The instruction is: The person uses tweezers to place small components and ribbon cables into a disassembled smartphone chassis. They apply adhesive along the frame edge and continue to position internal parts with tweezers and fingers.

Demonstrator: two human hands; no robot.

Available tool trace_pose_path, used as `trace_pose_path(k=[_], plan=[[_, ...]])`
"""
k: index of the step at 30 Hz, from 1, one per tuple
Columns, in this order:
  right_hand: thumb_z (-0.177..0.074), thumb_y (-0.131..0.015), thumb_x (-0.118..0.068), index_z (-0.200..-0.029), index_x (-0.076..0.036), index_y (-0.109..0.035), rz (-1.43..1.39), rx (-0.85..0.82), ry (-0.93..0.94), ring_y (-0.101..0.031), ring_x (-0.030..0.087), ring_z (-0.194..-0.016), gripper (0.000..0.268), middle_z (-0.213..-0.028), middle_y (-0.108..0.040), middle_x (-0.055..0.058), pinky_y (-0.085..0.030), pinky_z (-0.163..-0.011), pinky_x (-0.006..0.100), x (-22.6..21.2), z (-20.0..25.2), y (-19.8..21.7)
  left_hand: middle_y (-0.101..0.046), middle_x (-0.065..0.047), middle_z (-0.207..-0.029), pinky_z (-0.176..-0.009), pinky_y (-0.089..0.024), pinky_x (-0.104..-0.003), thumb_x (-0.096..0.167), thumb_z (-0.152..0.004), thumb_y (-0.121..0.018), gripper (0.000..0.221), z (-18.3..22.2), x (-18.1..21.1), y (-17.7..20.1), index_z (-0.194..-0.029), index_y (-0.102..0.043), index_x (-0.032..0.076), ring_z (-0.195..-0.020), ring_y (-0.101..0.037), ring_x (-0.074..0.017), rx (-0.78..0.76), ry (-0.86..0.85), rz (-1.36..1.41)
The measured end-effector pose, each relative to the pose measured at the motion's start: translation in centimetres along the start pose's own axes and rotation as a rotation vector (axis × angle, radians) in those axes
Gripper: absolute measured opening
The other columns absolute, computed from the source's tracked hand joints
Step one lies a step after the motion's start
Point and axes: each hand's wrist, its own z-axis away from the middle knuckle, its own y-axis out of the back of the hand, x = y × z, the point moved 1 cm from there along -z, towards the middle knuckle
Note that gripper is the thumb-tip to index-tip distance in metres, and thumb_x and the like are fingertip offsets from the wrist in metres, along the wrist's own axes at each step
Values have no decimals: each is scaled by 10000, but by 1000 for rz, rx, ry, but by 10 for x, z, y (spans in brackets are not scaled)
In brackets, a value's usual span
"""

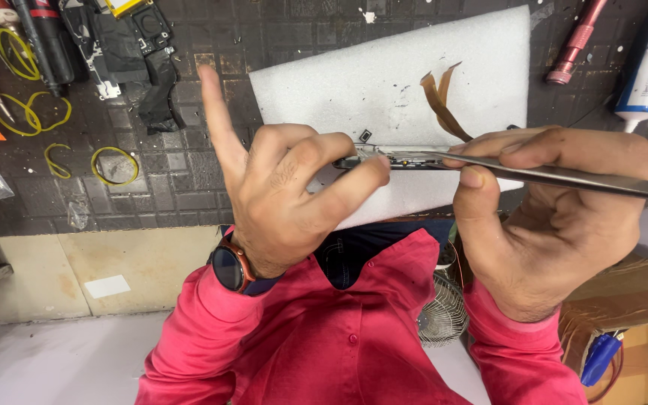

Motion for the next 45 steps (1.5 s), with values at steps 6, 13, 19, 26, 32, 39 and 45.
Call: trace_pose_path(k=[6, 13, 19, 26, 32, 39, 45], plan=[[-1188, -693, 46, -1247, 44, -381, -18, -2, -24, -727, 256, -964, 317, -1088, -543, 119, -676, -854, 305, 0, 0, -2, -599, 51, -935, -1089, -157, -875, 140, -931, -785, 294, -3, 0, 2, -1145, -716, 330, -894, -582, -181, -23, -12, 15], [-1185, -634, 69, -1241, 43, -365, -27, 21, 11, -751, 256, -979, 276, -1146, -533, 140, -666, -890, 316, 5, -2, 1, -596, 50, -930, -1091, -151, -878, 156, -928, -793, 273, -4, 0, 0, -1123, -715, 331, -897, -587, -183, -10, -9, 6], [-1207, -647, 86, -1263, 50, -372, -24, 20, 9, -727, 259, -978, 283, -1123, -513, 124, -670, -916, 323, 7, 1, 1, -593, 46, -939, -1090, -149, -877, 150, -925, -786, 280, -4, -1, 0, -1132, -717, 324, -898, -581, -184, -17, -8, 22], [-1199, -645, 79, -1258, 44, -371, -35, 22, 4, -728, 253, -970, 282, -1109, -527, 132, -701, -902, 311, 6, 1, 0, -589, 46, -929, -1095, -145, -875, 152, -926, -786, 270, -3, 0, 2, -1125, -719, 321, -899, -583, -188, -31, -4, 26], [-1208, -646, 82, -1266, 45, -371, -28, 16, 6, -727, 254, -976, 284, -1109, -527, 135, -670, -917, 318, 6, 2, 0, -588, 43, -931, -1095, -142, -874, 156, -930, -786, 266, -3, 0, 1, -1125, -718, 323, -901, -582, -187, -25, -8, 32], [-1198, -662, 96, -1261, 49, -381, -37, 30, 8, -722, 256, -963, 291, -1127, -488, 107, -614, -886, 312, 7, 3, 0, -594, 42, -925, -1102, -143, -869, 141, -925, -775, 272, -3, 0, 2, -1127, -726, 317, -897, -582, -190, -36, -4, 34], [-1157, -666, 88, -1229, 44, -382, -26, 35, 22, -753, 267, -979, 297, -1158, -487, 121, -685, -851, 289, 7, 1, -1, -608, 64, -1000, -1194, -133, -835, 153, -962, -759, 281, 1, -1, 3, -1177, -733, 330, -970, -576, -171, -35, -9, 24]])
